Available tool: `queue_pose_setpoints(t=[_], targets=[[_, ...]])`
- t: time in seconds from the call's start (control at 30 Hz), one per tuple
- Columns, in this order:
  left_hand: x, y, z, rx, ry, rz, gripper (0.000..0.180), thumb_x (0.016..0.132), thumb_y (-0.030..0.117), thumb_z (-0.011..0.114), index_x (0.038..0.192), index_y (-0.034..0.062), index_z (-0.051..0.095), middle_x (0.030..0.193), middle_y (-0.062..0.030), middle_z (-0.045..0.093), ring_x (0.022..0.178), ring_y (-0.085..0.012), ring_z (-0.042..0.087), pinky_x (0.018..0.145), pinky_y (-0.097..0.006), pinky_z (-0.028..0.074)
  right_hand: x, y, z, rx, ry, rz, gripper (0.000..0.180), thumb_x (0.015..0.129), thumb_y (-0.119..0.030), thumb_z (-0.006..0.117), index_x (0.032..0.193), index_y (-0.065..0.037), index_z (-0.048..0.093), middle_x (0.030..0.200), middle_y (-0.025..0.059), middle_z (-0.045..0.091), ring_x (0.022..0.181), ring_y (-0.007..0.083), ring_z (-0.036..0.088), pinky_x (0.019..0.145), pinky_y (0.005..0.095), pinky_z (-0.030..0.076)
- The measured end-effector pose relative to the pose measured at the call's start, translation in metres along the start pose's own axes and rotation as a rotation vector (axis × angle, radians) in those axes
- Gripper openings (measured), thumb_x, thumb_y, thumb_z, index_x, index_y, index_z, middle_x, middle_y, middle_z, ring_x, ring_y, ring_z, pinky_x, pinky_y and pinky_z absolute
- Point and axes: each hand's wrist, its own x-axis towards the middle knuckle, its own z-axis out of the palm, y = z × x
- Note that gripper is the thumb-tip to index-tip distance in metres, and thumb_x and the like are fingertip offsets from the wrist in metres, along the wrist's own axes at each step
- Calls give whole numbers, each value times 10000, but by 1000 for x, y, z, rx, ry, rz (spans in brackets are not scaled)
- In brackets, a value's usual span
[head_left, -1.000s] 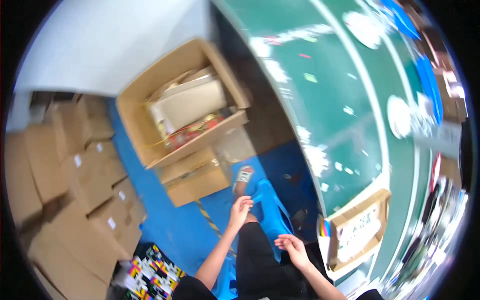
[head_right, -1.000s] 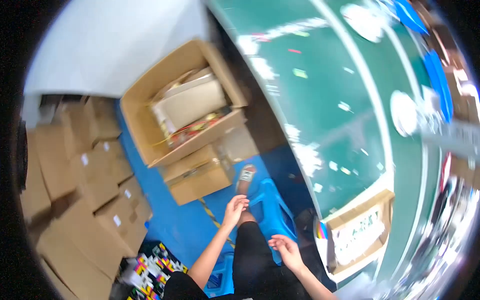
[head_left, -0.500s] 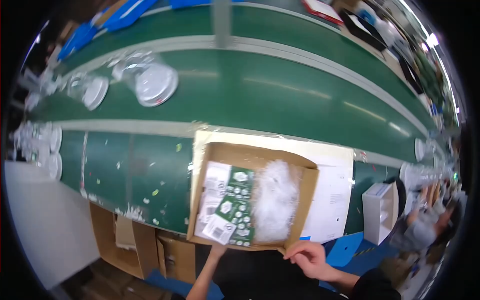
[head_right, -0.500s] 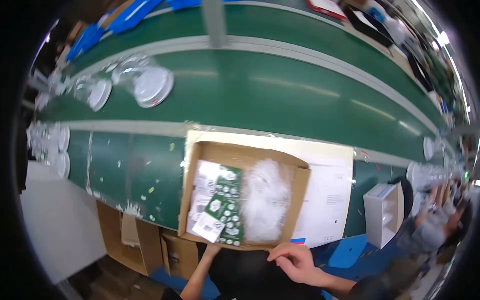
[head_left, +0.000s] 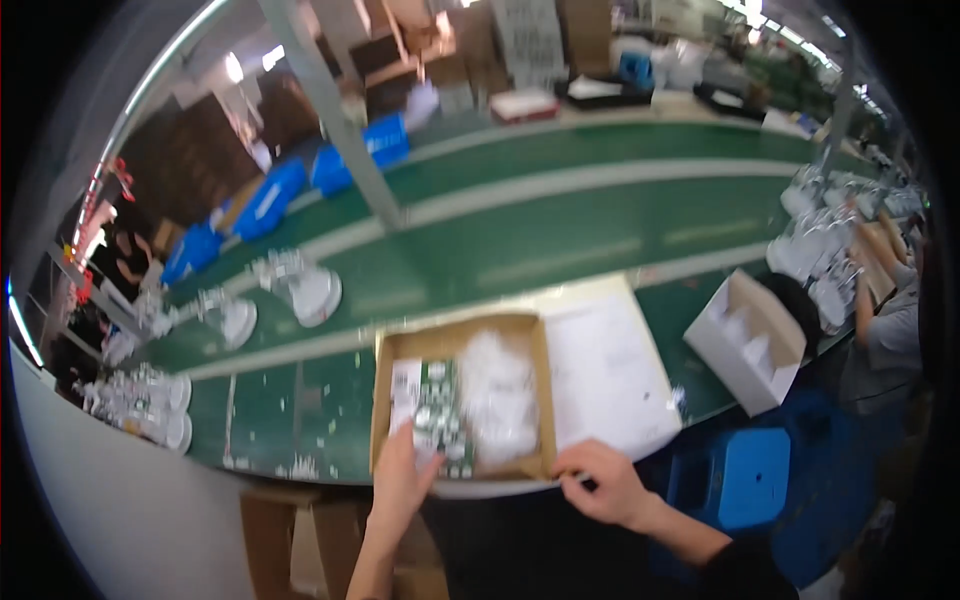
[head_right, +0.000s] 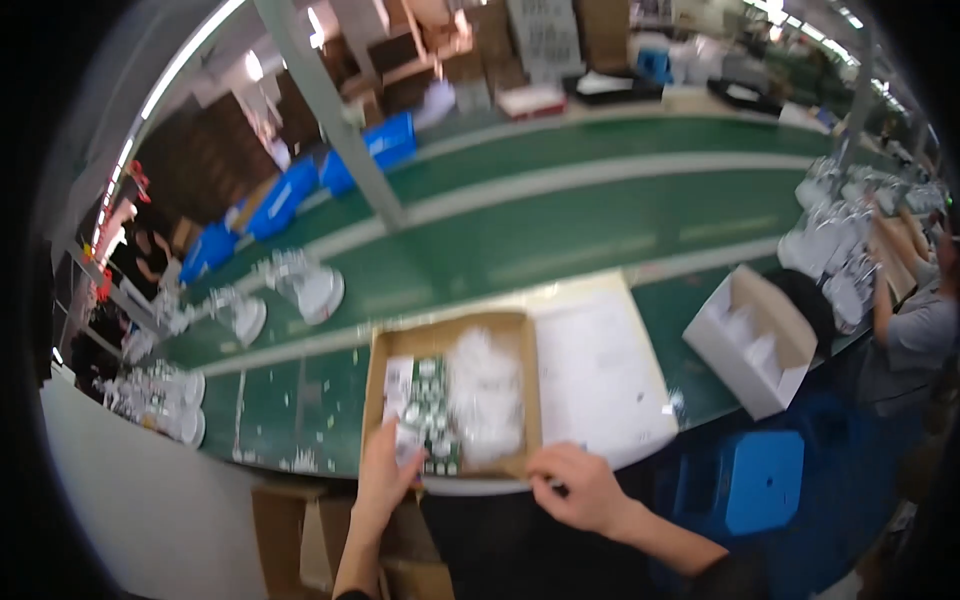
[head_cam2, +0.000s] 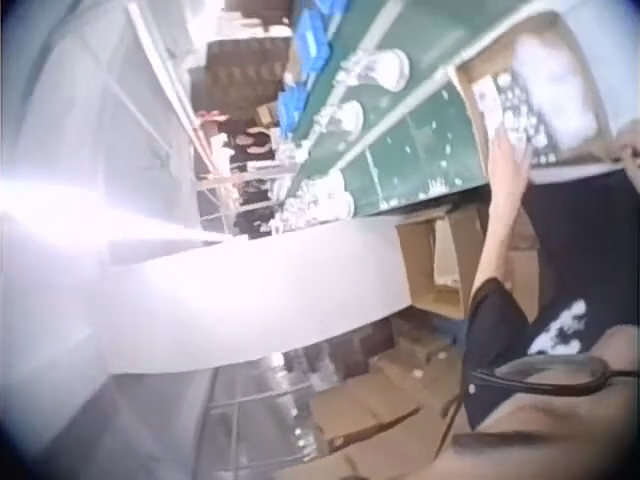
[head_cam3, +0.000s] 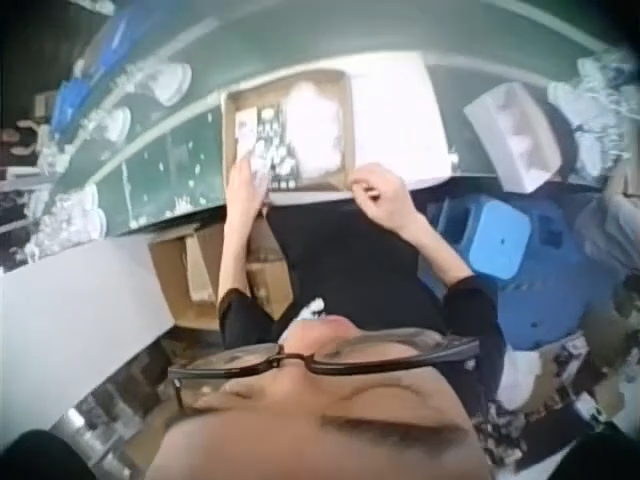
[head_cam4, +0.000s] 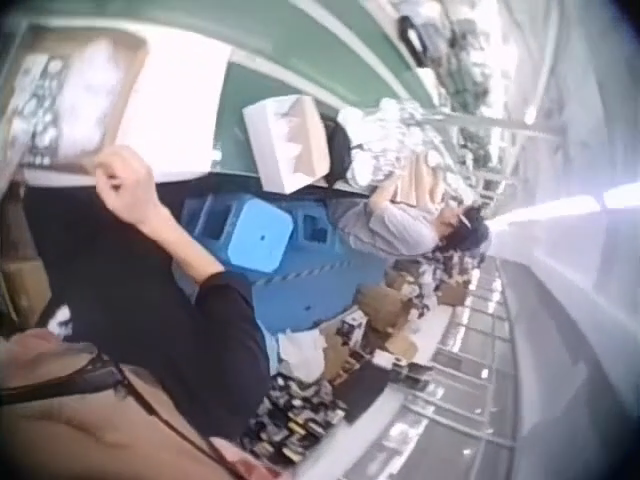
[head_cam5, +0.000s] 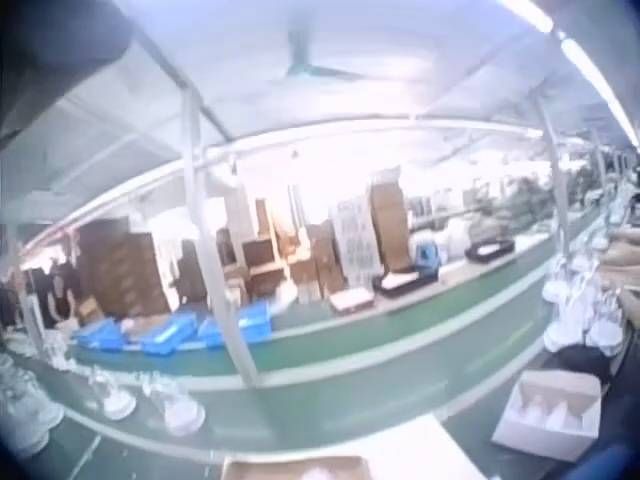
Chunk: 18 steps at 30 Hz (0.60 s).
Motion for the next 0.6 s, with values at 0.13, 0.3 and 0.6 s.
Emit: queue_pose_setpoints(t=[0.13,0.3,0.6], targets=[[-3,-15,25,55,-48,103,313,778,62,650,1065,-12,550,1061,-201,602,1005,-386,560,845,-432,467,-8,-4,-7,-150,-35,-8,94,778,-64,637,868,-39,631,861,108,637,812,289,624,737,340,508],[-4,-31,20,-45,64,150,210,838,7,548,1042,-18,588,954,-213,626,874,-396,603,766,-433,489,12,26,16,-222,-78,-50,129,796,-103,634,911,-46,628,855,109,617,819,298,609,708,359,503],[-70,-4,26,-812,483,-327,122,904,10,531,1013,-35,568,845,-39,630,743,-76,579,683,-207,454,77,66,52,-687,-263,37,155,812,-226,625,856,-78,622,820,118,614,759,312,618,627,414,487]])
